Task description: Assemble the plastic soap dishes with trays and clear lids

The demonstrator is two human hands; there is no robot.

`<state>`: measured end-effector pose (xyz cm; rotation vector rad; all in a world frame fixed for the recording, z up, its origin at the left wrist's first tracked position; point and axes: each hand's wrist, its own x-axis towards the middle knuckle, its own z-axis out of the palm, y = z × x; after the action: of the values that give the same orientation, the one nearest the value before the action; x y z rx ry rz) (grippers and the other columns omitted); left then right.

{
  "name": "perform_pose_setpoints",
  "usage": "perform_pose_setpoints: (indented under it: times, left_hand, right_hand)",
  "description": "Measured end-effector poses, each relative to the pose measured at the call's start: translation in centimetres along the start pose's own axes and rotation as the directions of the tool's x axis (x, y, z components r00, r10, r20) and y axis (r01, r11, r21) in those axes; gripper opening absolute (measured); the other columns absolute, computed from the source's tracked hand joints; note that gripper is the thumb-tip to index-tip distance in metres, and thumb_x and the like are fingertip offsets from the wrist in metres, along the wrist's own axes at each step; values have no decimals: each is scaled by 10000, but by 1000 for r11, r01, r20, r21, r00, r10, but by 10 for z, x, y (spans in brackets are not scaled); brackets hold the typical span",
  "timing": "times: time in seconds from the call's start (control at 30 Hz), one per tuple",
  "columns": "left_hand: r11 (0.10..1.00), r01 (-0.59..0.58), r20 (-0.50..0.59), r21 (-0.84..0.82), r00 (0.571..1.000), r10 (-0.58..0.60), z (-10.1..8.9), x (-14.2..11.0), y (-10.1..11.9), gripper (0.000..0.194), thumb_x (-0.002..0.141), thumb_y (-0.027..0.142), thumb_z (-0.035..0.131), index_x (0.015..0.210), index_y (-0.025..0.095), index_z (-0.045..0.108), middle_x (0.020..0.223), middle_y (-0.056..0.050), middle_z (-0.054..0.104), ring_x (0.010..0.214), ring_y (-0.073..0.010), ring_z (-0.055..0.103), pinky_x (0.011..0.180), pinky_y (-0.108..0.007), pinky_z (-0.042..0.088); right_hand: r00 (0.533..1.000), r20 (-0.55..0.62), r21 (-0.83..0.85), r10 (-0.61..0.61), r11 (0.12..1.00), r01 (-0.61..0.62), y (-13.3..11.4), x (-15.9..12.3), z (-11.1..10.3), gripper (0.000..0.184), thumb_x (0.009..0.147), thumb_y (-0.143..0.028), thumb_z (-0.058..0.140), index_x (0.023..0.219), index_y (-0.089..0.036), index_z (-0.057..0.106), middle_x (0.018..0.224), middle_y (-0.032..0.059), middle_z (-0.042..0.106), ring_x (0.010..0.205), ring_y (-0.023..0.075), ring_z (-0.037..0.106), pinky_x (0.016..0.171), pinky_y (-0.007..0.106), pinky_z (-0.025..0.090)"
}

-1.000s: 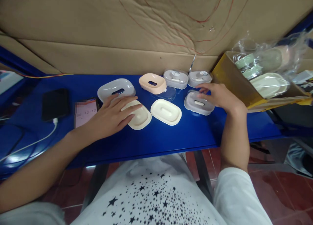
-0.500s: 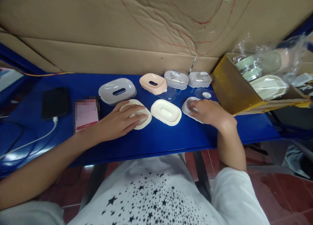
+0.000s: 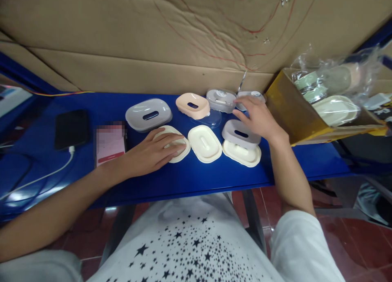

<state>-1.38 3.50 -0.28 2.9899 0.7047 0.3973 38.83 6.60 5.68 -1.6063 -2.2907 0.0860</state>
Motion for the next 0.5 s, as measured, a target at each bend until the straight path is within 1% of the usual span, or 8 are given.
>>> perform_pose_setpoints:
  times: [0.07, 0.1, 0.13, 0.2, 0.27, 0.37, 0.43, 0.5]
  left_hand:
    - [1000, 1, 9, 2, 1000, -1, -1, 1, 1, 400, 1073, 106, 451, 1390, 201, 676, 1508, -158, 672, 1396, -325, 635, 1273, -635, 357]
    - [1000, -2, 15, 8, 1000, 2, -2, 1, 2, 399, 1074, 99, 444, 1386, 200, 671, 1501, -154, 677, 1398, -319, 631, 1271, -626, 359]
    - [1000, -6, 22, 18, 1000, 6, -3, 1, 3, 396, 1076, 91, 437, 1381, 199, 665, 1497, -151, 679, 1400, -313, 627, 1269, -617, 362]
    - [999, -13, 36, 36, 999, 11, -4, 2, 4, 394, 1075, 78, 431, 1375, 198, 656, 1493, -149, 681, 1403, -305, 620, 1264, -607, 363]
    - [999, -13, 35, 38, 999, 12, -5, 3, 4, 396, 1067, 68, 441, 1374, 199, 655, 1488, -147, 683, 1399, -302, 622, 1264, -599, 361]
    - [999, -20, 16, 30, 1000, 20, -3, 2, 4, 387, 1062, 72, 460, 1363, 209, 663, 1485, -135, 686, 1382, -296, 633, 1262, -573, 365]
    - [999, -27, 7, 41, 1000, 27, -2, 2, 4, 374, 1072, 86, 459, 1360, 213, 662, 1486, -129, 687, 1374, -295, 636, 1251, -555, 377]
    - [998, -28, 1, 55, 1000, 28, -1, 2, 3, 364, 1081, 101, 461, 1367, 208, 658, 1485, -134, 687, 1374, -301, 636, 1241, -553, 389]
  right_hand:
    - [999, -34, -61, -6, 998, 4, 8, 26, 17, 594, 1072, -547, 517, 1588, -255, 564, 1718, 140, 511, 1588, 407, 465, 1272, 642, 375]
    - [1000, -10, -73, -3, 997, 2, 12, 39, 26, 660, 1052, -543, 564, 1632, -233, 504, 1766, 159, 436, 1628, 419, 398, 1287, 661, 333]
    - [1000, 19, -73, 3, 997, -2, 17, 51, 33, 718, 1033, -546, 606, 1657, -217, 464, 1779, 175, 407, 1640, 430, 369, 1290, 672, 310]
    - [998, 64, -62, 10, 998, -6, 24, 69, 44, 753, 1017, -567, 647, 1650, -203, 460, 1731, 197, 474, 1602, 439, 414, 1274, 672, 308]
    - [997, 75, -57, 0, 998, 5, 29, 76, 46, 667, 1035, -588, 624, 1573, -201, 546, 1625, 200, 594, 1514, 433, 512, 1246, 659, 327]
    - [997, 75, -49, -31, 998, 35, 32, 70, 34, 566, 1053, -594, 577, 1472, -216, 630, 1520, 166, 687, 1416, 404, 609, 1209, 614, 379]
    - [998, 63, -39, -31, 999, 34, 31, 62, 22, 542, 1082, -579, 502, 1496, -246, 608, 1467, 129, 729, 1358, 368, 661, 1172, 569, 441]
    - [1000, -3, -66, -6, 998, 5, 27, 55, 11, 522, 1109, -558, 413, 1515, -283, 592, 1455, 113, 734, 1353, 356, 661, 1153, 559, 464]
